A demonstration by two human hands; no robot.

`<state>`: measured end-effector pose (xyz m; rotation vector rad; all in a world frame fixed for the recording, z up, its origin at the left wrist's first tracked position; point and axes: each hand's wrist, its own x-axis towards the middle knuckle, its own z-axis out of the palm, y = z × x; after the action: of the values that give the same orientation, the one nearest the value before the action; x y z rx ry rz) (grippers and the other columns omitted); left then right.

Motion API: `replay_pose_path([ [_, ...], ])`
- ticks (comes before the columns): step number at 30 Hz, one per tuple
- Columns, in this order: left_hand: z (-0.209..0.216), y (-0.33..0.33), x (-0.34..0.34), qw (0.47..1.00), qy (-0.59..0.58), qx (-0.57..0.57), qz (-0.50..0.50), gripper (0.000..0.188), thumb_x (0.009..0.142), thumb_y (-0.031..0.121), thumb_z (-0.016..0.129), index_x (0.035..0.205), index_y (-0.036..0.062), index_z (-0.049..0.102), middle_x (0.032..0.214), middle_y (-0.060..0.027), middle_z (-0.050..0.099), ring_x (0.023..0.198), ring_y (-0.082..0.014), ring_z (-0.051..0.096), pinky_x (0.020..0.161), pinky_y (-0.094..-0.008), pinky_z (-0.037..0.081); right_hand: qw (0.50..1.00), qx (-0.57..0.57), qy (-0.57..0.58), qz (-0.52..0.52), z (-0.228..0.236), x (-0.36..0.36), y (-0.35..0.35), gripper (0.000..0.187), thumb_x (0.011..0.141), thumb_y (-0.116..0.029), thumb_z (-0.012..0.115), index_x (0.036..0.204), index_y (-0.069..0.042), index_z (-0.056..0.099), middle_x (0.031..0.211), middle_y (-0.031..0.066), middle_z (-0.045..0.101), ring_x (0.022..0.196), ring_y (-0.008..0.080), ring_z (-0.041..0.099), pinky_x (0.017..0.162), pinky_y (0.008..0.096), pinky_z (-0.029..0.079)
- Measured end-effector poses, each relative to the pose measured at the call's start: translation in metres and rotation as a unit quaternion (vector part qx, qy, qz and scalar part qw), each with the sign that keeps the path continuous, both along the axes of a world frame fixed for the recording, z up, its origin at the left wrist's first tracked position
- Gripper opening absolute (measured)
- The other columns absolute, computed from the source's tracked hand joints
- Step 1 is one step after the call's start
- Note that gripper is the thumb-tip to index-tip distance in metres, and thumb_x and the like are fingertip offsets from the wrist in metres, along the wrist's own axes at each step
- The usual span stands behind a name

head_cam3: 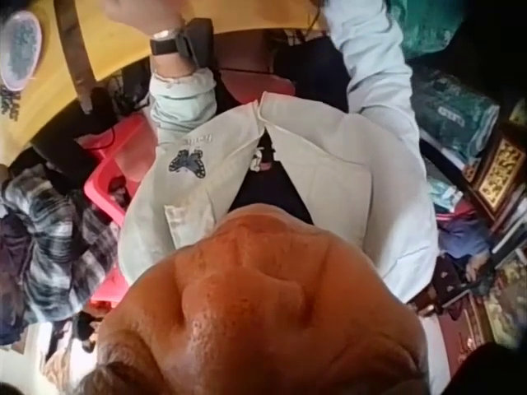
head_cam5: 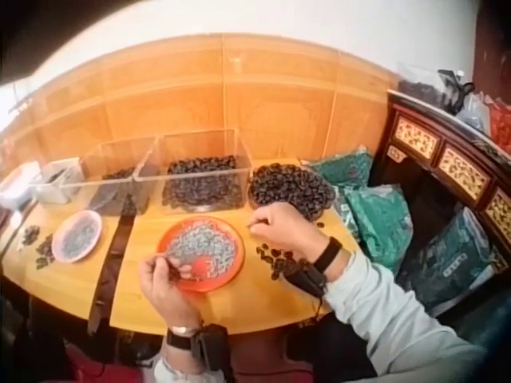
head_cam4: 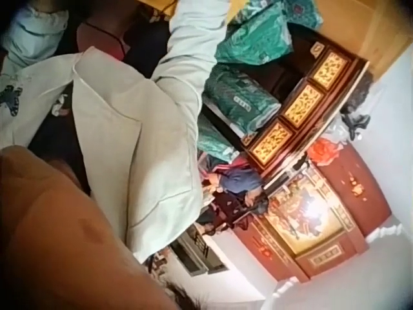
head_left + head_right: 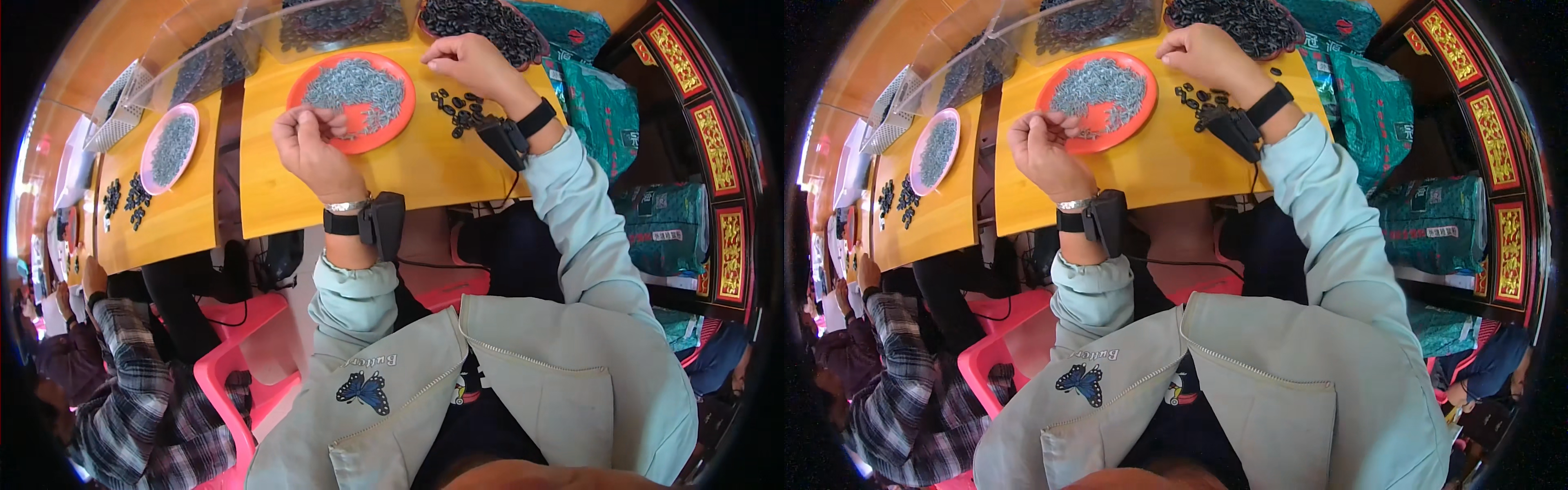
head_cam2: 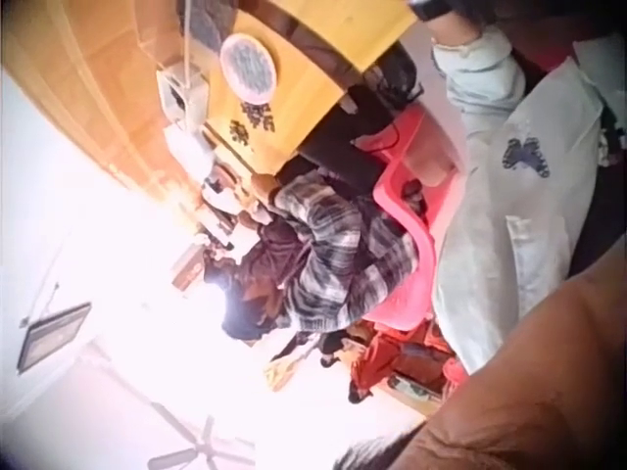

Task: Manually sorting small black components from a pink bowl onto a yellow workbench.

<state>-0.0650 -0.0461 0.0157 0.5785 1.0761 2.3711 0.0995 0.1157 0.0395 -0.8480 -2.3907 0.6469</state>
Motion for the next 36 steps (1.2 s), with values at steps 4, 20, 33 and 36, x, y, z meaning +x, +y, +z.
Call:
replay_pose_path([
  [4,-0.005,0.004,0.004,1.000,0.005,-0.012,-0.006,0.007,0.091,0.008,0.042,0.090,0.0019,0.046,0.073,-0.0073,0.055,0.057,-0.0139,0.053,0.054,-0.0246,0.044,0.998,-0.056,-0.023,-0.006,-0.010,0.002,-0.019,0.020,0.076,-0.020,0.061,0.087,-0.005,0.068,0.074,0.0094,0.066,0.066,0.0222,0.063,0.062,0.0326,0.049],
  [20,-0.010,0.010,-0.014,0.999,-0.029,0.020,0.004,0.007,0.089,0.010,0.046,0.086,0.0039,0.048,0.065,-0.0028,0.051,0.051,-0.0094,0.050,0.048,-0.0216,0.043,0.956,0.169,-0.196,0.141,-0.029,-0.080,-0.026,0.008,0.071,-0.010,0.056,0.074,-0.004,0.059,0.074,0.0181,0.059,0.073,0.0374,0.057,0.060,0.0450,0.045],
  [33,-0.002,0.020,-0.019,1.000,0.014,0.001,0.014,0.009,0.086,0.009,0.047,0.081,0.0013,0.049,0.064,-0.0040,0.053,0.052,-0.0095,0.051,0.048,-0.0217,0.044,0.951,0.088,-0.240,0.177,-0.019,-0.096,-0.012,0.015,0.070,-0.005,0.060,0.084,-0.003,0.057,0.078,0.0206,0.060,0.073,0.0381,0.057,0.062,0.0414,0.045],
  [36,-0.003,0.021,-0.019,0.999,0.029,-0.010,0.018,0.009,0.086,0.008,0.048,0.081,0.0006,0.049,0.064,-0.0044,0.053,0.052,-0.0100,0.052,0.048,-0.0226,0.046,0.947,0.123,-0.237,0.182,-0.022,-0.097,-0.012,0.013,0.072,-0.007,0.058,0.084,-0.003,0.058,0.078,0.0205,0.060,0.073,0.0388,0.057,0.062,0.0414,0.045],
])
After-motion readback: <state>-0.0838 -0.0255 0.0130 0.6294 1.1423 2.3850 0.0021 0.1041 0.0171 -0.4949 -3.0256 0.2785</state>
